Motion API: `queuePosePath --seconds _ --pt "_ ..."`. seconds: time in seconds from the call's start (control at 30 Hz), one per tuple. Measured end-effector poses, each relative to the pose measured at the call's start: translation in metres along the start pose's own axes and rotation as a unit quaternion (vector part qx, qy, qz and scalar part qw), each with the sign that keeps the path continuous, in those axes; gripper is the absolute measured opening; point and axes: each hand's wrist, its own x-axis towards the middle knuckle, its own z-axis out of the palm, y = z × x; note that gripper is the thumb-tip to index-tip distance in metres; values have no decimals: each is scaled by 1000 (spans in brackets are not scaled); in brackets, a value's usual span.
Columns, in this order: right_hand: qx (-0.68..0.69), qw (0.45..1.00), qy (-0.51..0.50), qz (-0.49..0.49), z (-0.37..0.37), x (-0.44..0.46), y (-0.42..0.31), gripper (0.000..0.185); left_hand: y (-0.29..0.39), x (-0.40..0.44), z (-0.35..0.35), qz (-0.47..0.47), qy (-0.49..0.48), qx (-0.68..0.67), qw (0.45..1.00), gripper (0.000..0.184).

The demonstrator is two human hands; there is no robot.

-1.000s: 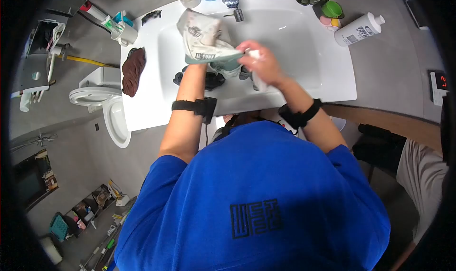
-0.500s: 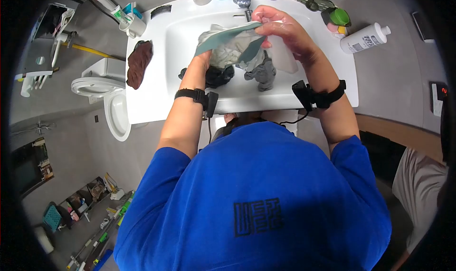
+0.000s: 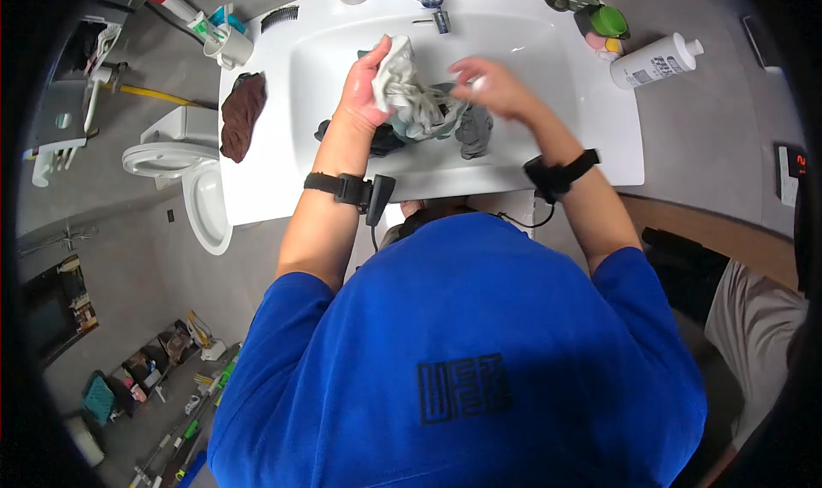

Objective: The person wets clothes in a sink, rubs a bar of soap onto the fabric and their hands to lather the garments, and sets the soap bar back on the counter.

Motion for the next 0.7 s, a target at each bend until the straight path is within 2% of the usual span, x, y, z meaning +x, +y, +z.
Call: queuePosePath --seconds 0.03,0.13,0.2,0.23,0.27,0.3,0.33,0.37,0.4,0.43,0.47,0.5,0.57,0.6,0.63,0.67,0.7 --pt "5 1000 -23 -16 22 -8 -9 46 0 3 0 -12 -34 -44 998 30" --pt "-21 999 -22 -41 61 -8 2 41 3 -3 23 34 27 -32 999 31" --pt "150 988 -32 14 68 -5 0 35 6 -6 17 60 70 22 996 37" --pt "153 988 -33 14 65 -4 1 35 7 -9 14 60 72 24 995 37" --pt "218 974 -20 60 51 -5 -9 31 7 -13 12 70 113 178 975 42" --pt "280 954 -6 107 39 -7 -15 27 7 -17 8 78 151 327 930 49" --pt "308 947 2 93 29 -7 -14 20 8 -18 -4 142 151 576 791 60" --pt "308 947 0 93 18 -6 -20 20 9 -23 -3 143 153 574 791 60" --pt "298 950 -11 89 4 -5 -31 19 10 -31 2 76 122 711 688 58" --pt "289 953 -21 85 -6 -3 -41 17 12 -39 8 5 87 823 562 55" --pt "289 953 -23 84 -13 -2 -47 17 13 -43 14 -33 69 833 548 42" --pt "319 944 -7 82 -20 -1 -52 16 16 -46 16 -32 70 833 549 42" --pt "347 934 9 81 -35 -3 -68 16 30 -55 14 99 -3 853 513 29" --pt "374 926 -6 46 -42 -7 -80 18 40 -56 11 211 -77 823 522 27" --pt "400 916 -21 10 -49 -9 -89 21 44 -56 8 213 -77 822 522 27" --pt "389 921 5 17 -54 -8 -94 21 48 -59 13 218 -88 662 711 31" --pt "388 921 3 16 -57 -5 -100 21 51 -64 29 209 -94 462 857 35"
